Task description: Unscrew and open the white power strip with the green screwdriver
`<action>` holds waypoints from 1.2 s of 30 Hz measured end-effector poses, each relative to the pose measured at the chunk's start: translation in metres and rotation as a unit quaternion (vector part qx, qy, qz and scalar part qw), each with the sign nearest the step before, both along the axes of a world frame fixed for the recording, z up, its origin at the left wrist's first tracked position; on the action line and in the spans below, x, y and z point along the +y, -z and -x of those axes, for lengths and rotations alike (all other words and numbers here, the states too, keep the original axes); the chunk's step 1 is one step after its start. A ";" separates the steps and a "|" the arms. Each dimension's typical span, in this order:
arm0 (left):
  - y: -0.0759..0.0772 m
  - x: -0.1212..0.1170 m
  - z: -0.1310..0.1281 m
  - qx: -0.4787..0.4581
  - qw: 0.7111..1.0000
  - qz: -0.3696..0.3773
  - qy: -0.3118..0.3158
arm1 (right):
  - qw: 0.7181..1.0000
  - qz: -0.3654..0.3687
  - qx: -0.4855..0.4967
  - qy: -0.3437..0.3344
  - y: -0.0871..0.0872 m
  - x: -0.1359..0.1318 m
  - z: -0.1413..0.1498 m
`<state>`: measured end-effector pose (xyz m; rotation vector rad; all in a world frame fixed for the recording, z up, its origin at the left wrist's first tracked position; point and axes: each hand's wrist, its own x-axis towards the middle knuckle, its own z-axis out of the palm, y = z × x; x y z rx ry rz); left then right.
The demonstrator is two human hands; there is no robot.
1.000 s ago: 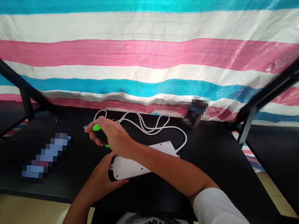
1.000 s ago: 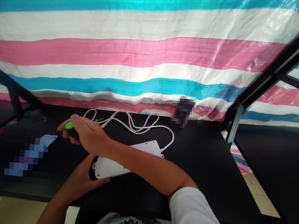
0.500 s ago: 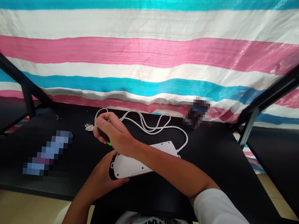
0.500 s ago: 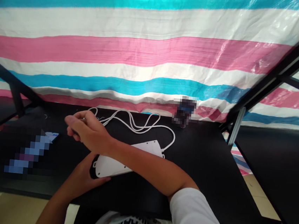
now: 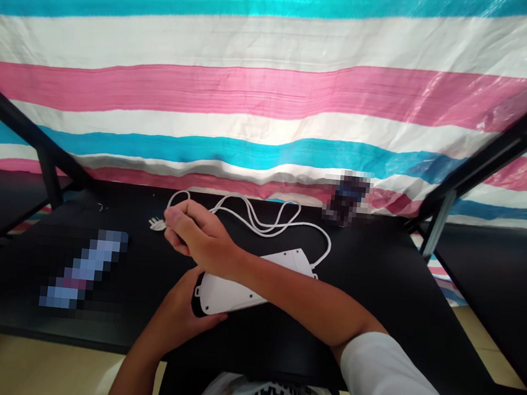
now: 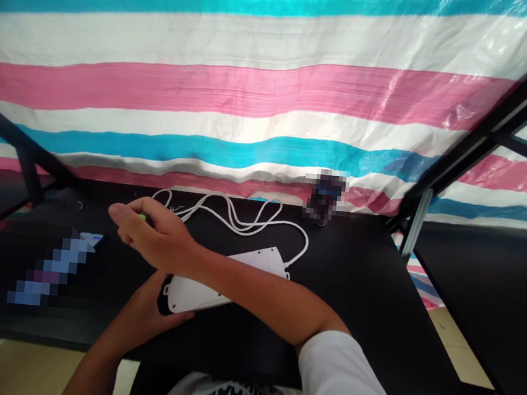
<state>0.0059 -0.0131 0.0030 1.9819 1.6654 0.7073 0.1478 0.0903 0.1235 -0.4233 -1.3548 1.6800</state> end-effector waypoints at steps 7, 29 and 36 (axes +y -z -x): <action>0.000 0.001 0.000 -0.003 1.000 -0.003 -0.004 | 0.998 -0.022 0.056 -0.024 0.004 0.006 -0.002; -0.004 -0.002 -0.003 -0.015 1.000 -0.003 0.010 | 0.994 -0.018 0.096 -0.044 0.009 0.004 -0.001; -0.004 -0.002 -0.004 -0.007 1.000 -0.004 0.001 | 0.986 -0.094 0.100 -0.094 0.009 0.003 -0.009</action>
